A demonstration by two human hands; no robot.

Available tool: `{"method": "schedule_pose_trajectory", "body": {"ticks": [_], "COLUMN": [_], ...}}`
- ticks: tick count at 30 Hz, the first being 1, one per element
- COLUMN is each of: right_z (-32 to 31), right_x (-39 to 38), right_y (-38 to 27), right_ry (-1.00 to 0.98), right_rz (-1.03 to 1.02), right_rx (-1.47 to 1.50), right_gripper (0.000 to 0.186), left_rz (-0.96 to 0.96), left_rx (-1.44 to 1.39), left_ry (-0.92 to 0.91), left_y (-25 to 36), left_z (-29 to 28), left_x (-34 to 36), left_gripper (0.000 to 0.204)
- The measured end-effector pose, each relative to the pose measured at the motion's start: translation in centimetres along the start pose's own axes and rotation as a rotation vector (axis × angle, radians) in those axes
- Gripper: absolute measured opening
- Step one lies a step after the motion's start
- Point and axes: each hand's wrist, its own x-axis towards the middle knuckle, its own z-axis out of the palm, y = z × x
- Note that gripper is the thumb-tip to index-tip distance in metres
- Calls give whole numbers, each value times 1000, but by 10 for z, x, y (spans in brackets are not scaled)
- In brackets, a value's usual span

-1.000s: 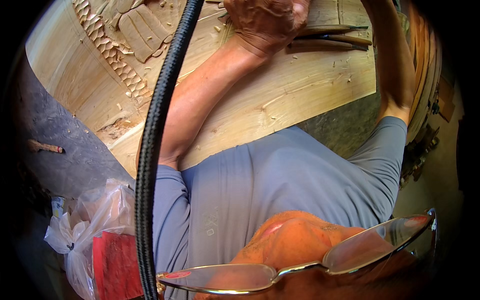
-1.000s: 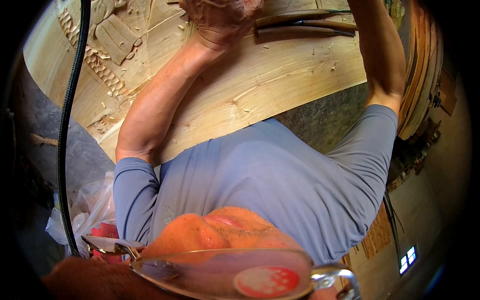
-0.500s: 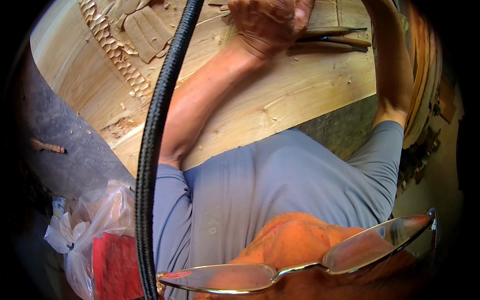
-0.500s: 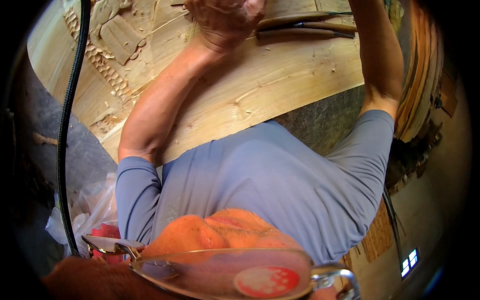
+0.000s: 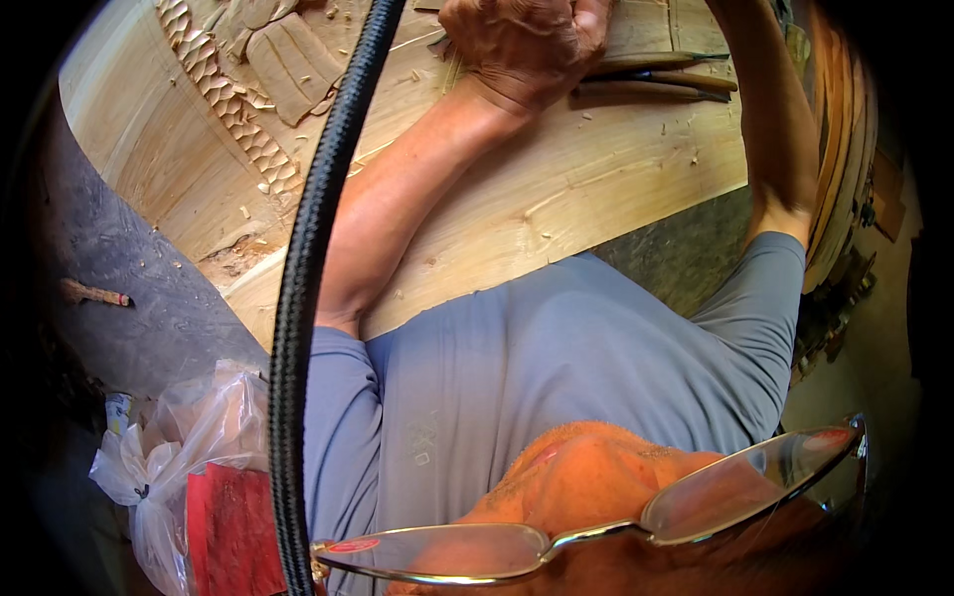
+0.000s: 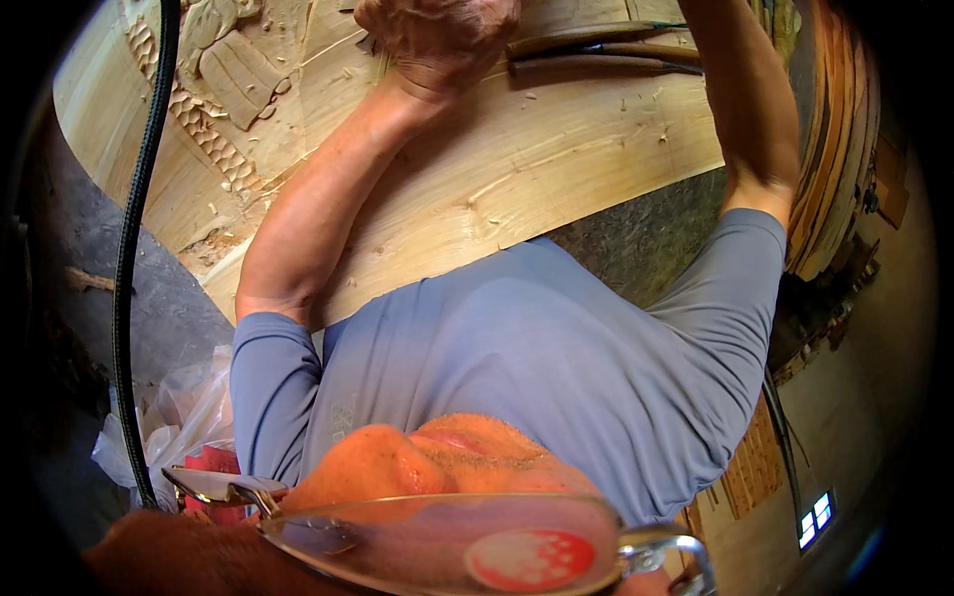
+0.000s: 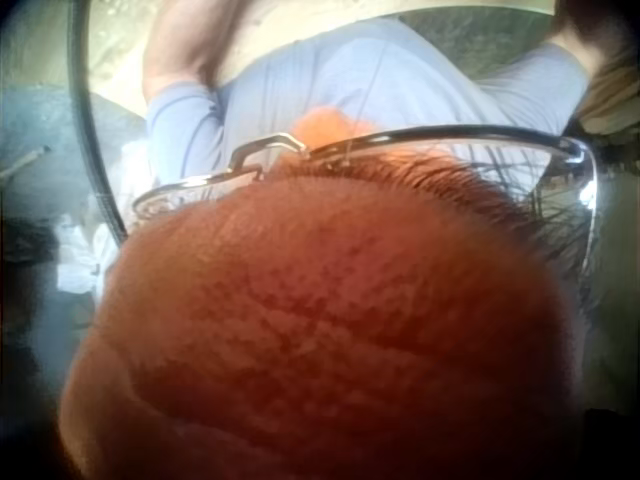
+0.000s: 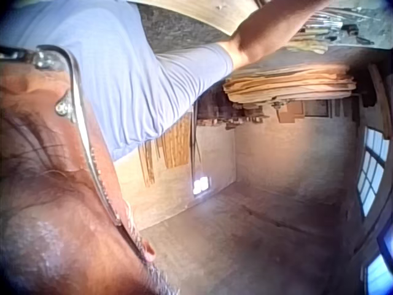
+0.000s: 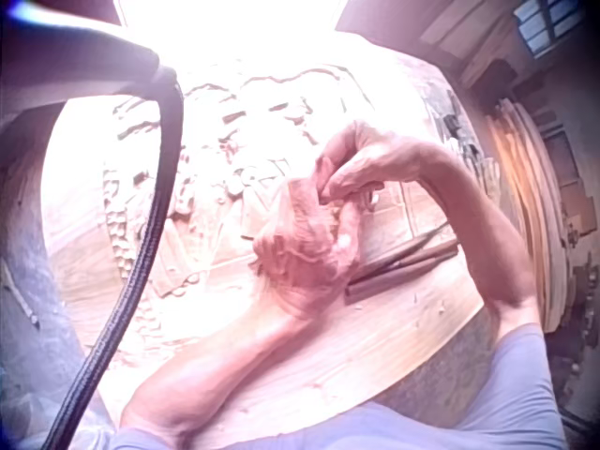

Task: The person carves a decorative wooden panel using various chisels and a mallet. They remove small wood chips and switch between different chisels to detail the relief figures.

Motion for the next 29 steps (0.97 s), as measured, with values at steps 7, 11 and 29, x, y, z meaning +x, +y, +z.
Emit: {"method": "schedule_pose_trajectory", "body": {"ticks": [7, 11, 29], "right_z": [23, 60, 341], "right_x": [-35, -110, -115], "right_y": [-18, -2, -11], "right_ry": [138, 260, 759], "right_rz": [43, -40, 12], "right_rx": [-140, -321, 779], "right_gripper": [19, 17, 44], "left_rz": [70, 263, 996], "left_rx": [-49, -232, 446], "left_ry": [-79, -100, -417], "left_y": [0, 24, -24], "left_z": [-8, -16, -174], "left_x": [-5, -20, -52], "left_gripper": [49, 46, 30]}}
